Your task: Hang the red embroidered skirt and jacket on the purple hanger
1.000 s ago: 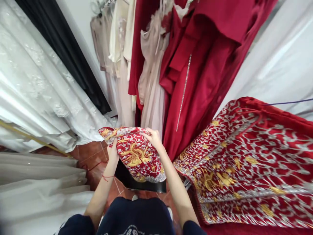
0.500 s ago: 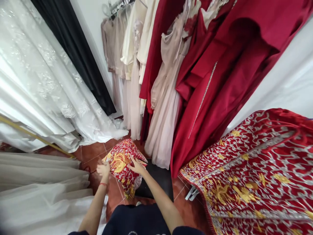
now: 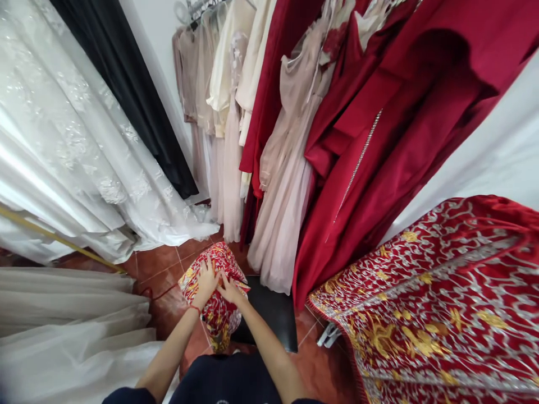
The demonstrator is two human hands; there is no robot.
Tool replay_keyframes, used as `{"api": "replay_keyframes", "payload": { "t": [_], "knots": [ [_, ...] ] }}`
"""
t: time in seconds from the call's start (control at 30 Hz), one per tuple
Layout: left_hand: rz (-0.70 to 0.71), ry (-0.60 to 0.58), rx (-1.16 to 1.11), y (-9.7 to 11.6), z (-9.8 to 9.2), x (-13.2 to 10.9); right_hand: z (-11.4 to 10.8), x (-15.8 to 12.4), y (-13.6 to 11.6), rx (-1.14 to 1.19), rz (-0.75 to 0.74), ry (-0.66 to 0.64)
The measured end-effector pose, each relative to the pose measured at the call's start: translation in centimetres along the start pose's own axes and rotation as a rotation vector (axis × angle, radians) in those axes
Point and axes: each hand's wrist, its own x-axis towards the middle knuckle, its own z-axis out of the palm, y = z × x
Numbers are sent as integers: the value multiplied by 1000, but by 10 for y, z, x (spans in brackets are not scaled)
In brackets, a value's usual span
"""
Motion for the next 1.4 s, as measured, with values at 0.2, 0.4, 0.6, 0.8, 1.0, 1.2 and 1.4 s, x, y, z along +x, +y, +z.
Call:
{"api": "replay_keyframes", "payload": {
  "t": [0.2,0.4,0.6,0.8,1.0,1.2,1.4],
  "knots": [
    [291,-51,-48,72,13,-5,-59,-16,18,72,-114,250],
    [643,-317,-303,194,31,-21,-152,-103,69,72,-45,566],
    [1047,-436,-583,365,33,-86,-253,-268,106,-15,80,997],
    [1285,-482,-913,511,7,-163,-309,-440,103,-108,182,1371],
    [1303,-567,-1155,586,-33,-180,-348,-522,65,-228,196,1722],
    [1001,-190,-1364,636,-62,-134,-382,-540,45,-308,207,1912],
    [837,-264,-1497,658,-59,-97,-405,-513,41,-288,188,2000]
  ]
}}
